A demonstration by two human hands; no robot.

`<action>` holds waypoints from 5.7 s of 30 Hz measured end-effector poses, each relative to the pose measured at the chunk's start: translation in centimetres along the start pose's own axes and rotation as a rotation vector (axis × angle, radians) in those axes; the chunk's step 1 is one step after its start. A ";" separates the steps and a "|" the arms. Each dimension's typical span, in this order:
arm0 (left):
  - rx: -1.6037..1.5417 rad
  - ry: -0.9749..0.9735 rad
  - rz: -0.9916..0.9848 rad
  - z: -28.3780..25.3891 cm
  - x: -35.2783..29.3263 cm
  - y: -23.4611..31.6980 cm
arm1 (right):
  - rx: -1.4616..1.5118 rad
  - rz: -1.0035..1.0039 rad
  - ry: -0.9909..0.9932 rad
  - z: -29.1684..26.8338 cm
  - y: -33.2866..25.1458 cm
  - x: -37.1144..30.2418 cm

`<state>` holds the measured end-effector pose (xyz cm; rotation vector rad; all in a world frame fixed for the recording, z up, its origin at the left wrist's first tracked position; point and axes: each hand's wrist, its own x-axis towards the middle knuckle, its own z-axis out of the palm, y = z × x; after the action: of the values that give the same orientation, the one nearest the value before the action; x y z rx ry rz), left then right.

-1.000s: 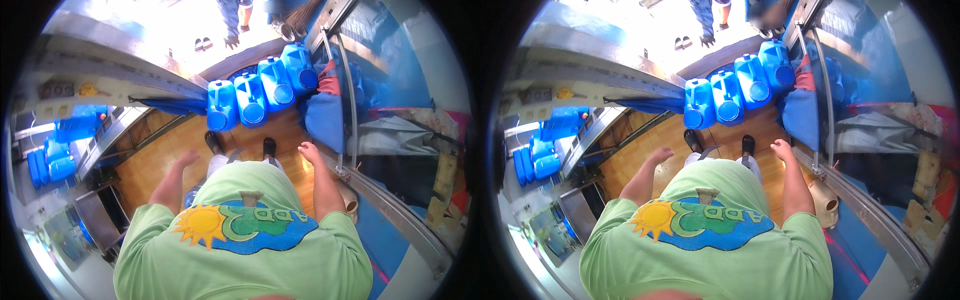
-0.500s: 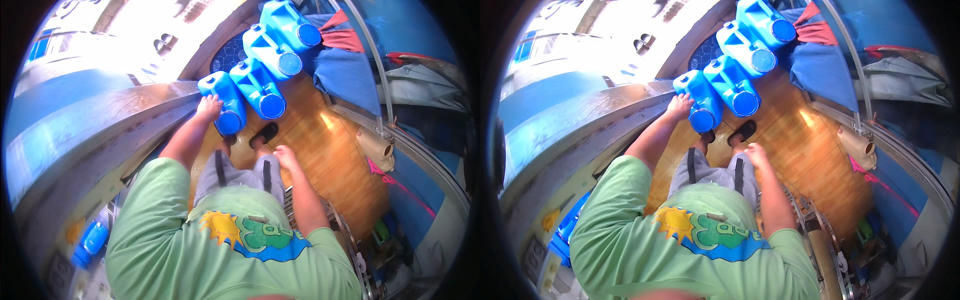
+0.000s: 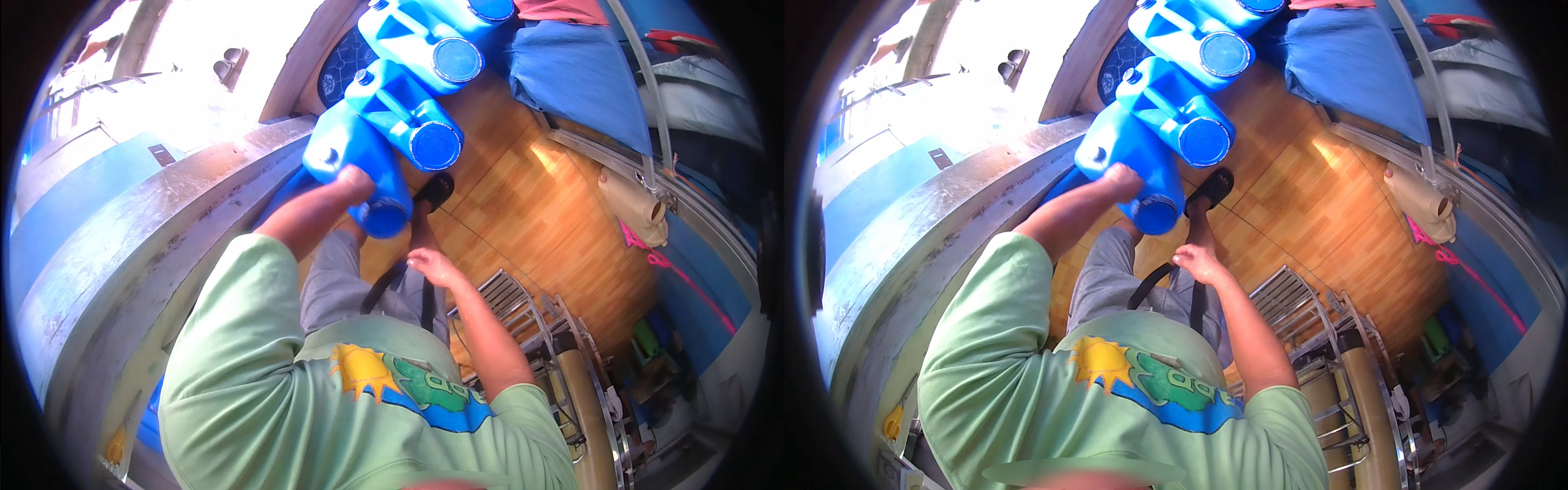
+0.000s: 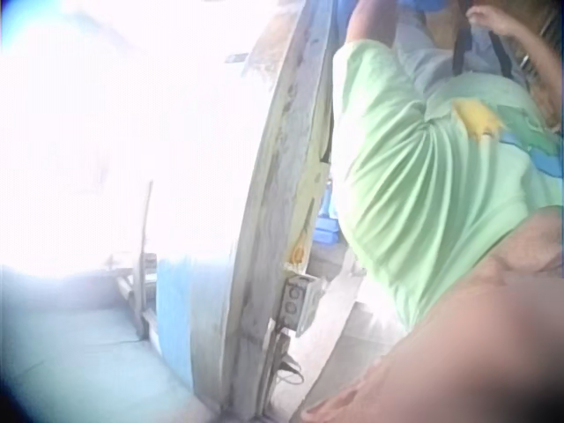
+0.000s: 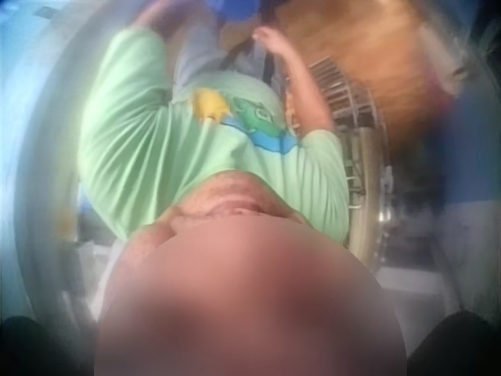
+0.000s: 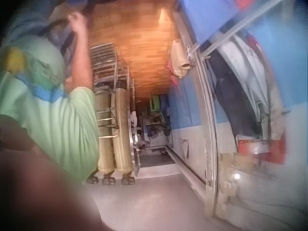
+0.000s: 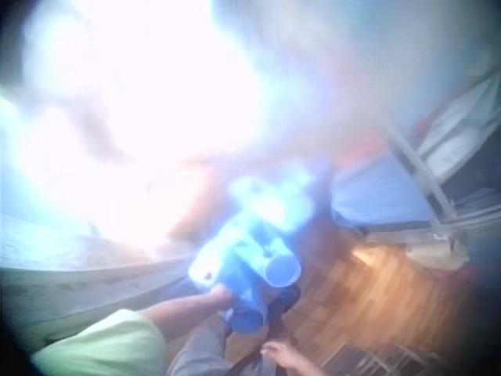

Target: The person repeatedly picks up blue, green, and yellow plastic jerrycans and water bottles from the floor and a counter, then places them in different locations within the room. The person carries containers one or two at a time and stacks them near the wall and on the floor.

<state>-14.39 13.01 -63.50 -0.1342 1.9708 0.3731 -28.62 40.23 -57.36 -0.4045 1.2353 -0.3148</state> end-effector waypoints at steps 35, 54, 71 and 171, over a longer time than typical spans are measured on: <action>-1.403 -0.108 0.311 -20.4 -6.1 20.8 | -0.115 -0.110 1.083 -10.9 0.6 -16.6; -0.641 0.769 0.287 -31.2 -1.9 5.9 | 0.761 0.061 1.021 -9.5 4.7 -17.2; -0.303 0.517 0.056 -32.1 2.5 -21.4 | 0.798 0.685 1.226 -13.4 -3.6 -11.8; -1.249 0.000 0.226 -66.1 16.8 86.5 | -0.277 0.832 2.266 -51.4 57.6 -118.4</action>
<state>-101.56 74.82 -36.63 -0.6906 1.4823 1.6981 -112.53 137.31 1.89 0.5862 3.4780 0.3552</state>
